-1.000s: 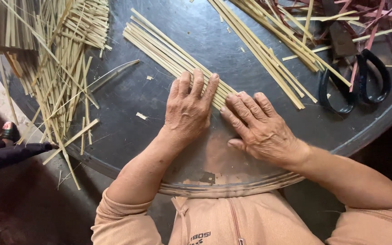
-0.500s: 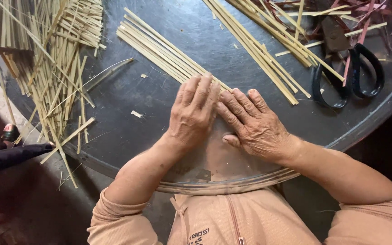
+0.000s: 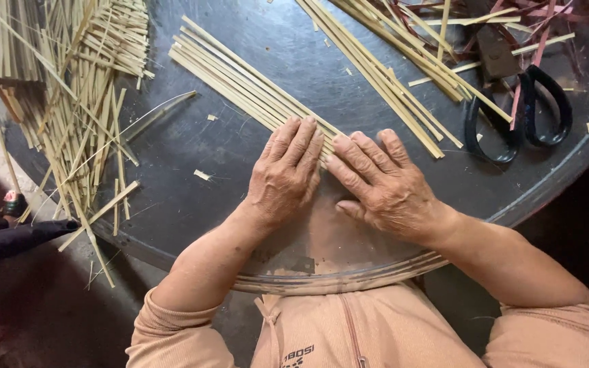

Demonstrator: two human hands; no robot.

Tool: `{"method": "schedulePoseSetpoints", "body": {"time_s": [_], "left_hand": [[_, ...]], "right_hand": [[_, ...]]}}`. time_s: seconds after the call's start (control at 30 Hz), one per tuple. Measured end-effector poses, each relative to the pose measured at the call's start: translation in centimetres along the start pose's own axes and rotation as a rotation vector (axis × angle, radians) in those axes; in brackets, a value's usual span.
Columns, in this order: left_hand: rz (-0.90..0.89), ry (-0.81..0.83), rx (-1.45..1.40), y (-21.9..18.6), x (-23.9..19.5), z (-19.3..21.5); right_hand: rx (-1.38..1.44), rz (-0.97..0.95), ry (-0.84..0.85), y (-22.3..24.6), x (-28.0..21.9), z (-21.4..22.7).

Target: The person weaves thin bamboo strips by hand on a round table, repeatedly interlacing them to form a flat woven mat. The person aligns and adjusts the strips throughout the process.

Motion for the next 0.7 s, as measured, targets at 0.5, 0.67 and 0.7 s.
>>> {"method": "schedulePoseSetpoints", "body": {"time_s": [0.5,0.67,0.7], "left_hand": [[-0.046,0.059,-0.034,-0.1,-0.3,0.3],[-0.092,0.089,-0.107,0.6,-0.9,0.6],[-0.118,0.106,-0.117,0.7,-1.0,0.6]], "right_hand": [[-0.069,-0.013,0.109,1.9,-0.5,-0.1],[-0.143,-0.058,0.177,4.5,-0.6,-0.8],[-0.158,-0.070,0.200,5.1,-0.5,-0.9]]}}
Point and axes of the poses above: each hand's wrist, its own x-axis towards the middle knuckle, its own z-axis out of the back of the hand, y = z × x, the point moved 4 cm from there along x, towards the middle knuckle, and after that the axes turned 3 degrees about z, right-handed, at the moved point
